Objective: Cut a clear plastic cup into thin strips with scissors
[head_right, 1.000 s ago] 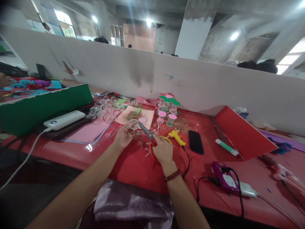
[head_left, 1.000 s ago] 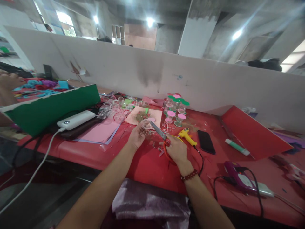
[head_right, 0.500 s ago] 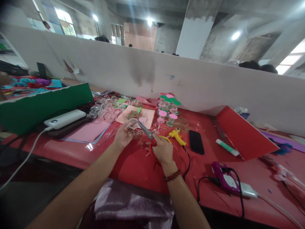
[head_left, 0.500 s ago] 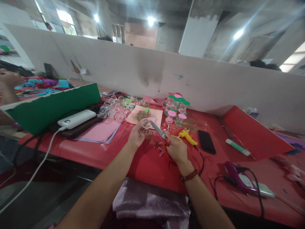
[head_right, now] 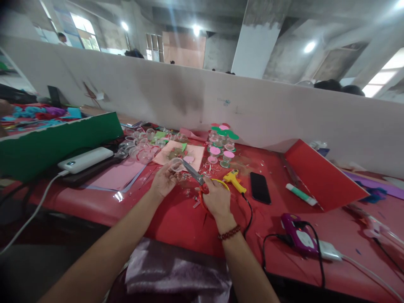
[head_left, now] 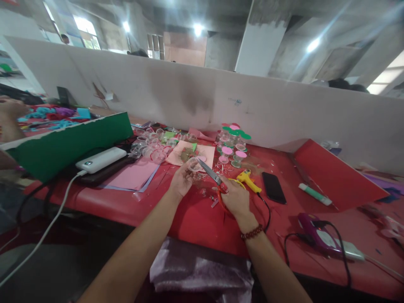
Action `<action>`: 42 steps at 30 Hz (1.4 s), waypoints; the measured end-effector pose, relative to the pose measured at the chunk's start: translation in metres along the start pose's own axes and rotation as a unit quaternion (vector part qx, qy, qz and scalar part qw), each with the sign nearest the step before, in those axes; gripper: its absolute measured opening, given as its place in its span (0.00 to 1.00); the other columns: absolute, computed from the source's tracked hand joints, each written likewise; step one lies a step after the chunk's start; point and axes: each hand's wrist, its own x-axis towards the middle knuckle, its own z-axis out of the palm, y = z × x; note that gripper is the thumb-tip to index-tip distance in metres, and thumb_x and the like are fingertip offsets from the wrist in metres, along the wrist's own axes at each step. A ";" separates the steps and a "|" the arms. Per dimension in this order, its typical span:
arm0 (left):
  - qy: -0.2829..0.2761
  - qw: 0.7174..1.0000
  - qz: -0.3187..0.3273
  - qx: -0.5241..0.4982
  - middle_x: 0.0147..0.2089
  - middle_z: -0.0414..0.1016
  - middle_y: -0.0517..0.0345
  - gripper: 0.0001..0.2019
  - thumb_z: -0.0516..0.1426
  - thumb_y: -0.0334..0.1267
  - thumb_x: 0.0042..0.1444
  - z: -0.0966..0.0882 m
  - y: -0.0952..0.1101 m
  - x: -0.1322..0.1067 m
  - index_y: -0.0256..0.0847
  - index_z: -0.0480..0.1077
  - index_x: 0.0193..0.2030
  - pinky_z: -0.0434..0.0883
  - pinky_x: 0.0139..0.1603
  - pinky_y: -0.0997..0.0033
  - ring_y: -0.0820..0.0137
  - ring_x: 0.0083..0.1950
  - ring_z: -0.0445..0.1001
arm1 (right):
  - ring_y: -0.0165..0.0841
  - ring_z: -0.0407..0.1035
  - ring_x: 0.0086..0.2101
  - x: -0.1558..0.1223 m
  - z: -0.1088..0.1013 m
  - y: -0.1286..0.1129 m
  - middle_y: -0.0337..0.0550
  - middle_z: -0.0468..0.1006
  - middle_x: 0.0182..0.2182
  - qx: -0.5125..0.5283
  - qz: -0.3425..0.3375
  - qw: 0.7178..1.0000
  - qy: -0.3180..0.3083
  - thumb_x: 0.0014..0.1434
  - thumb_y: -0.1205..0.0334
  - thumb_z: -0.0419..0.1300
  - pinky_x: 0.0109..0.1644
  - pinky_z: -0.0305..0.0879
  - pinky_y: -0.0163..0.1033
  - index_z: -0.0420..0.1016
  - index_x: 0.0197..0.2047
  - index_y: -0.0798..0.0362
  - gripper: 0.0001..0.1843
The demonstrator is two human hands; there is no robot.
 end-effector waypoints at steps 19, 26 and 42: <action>-0.019 0.998 -0.002 -0.056 0.34 0.79 0.53 0.12 0.57 0.36 0.53 -0.003 0.001 0.003 0.33 0.73 0.43 0.71 0.27 0.76 0.76 0.26 0.71 | 0.36 0.72 0.43 0.000 0.003 0.001 0.44 0.78 0.46 0.017 0.019 0.999 0.019 0.62 0.46 0.54 0.39 0.62 0.34 0.68 0.58 0.44 0.23; 0.005 0.999 0.002 -0.045 0.33 0.79 0.53 0.12 0.57 0.34 0.52 -0.002 0.001 0.004 0.33 0.75 0.42 0.70 0.27 0.77 0.75 0.27 0.72 | 0.37 0.71 0.43 0.001 -0.002 -0.004 0.44 0.77 0.46 -0.008 0.029 1.000 -0.005 0.61 0.41 0.54 0.39 0.62 0.36 0.68 0.57 0.43 0.25; -0.039 0.997 0.003 -0.071 0.37 0.78 0.52 0.15 0.57 0.29 0.48 -0.002 0.001 0.001 0.35 0.72 0.44 0.73 0.33 0.75 0.73 0.33 0.75 | 0.38 0.71 0.43 0.000 0.005 -0.002 0.45 0.77 0.46 0.001 0.027 1.000 -0.004 0.60 0.41 0.54 0.40 0.64 0.37 0.68 0.57 0.44 0.26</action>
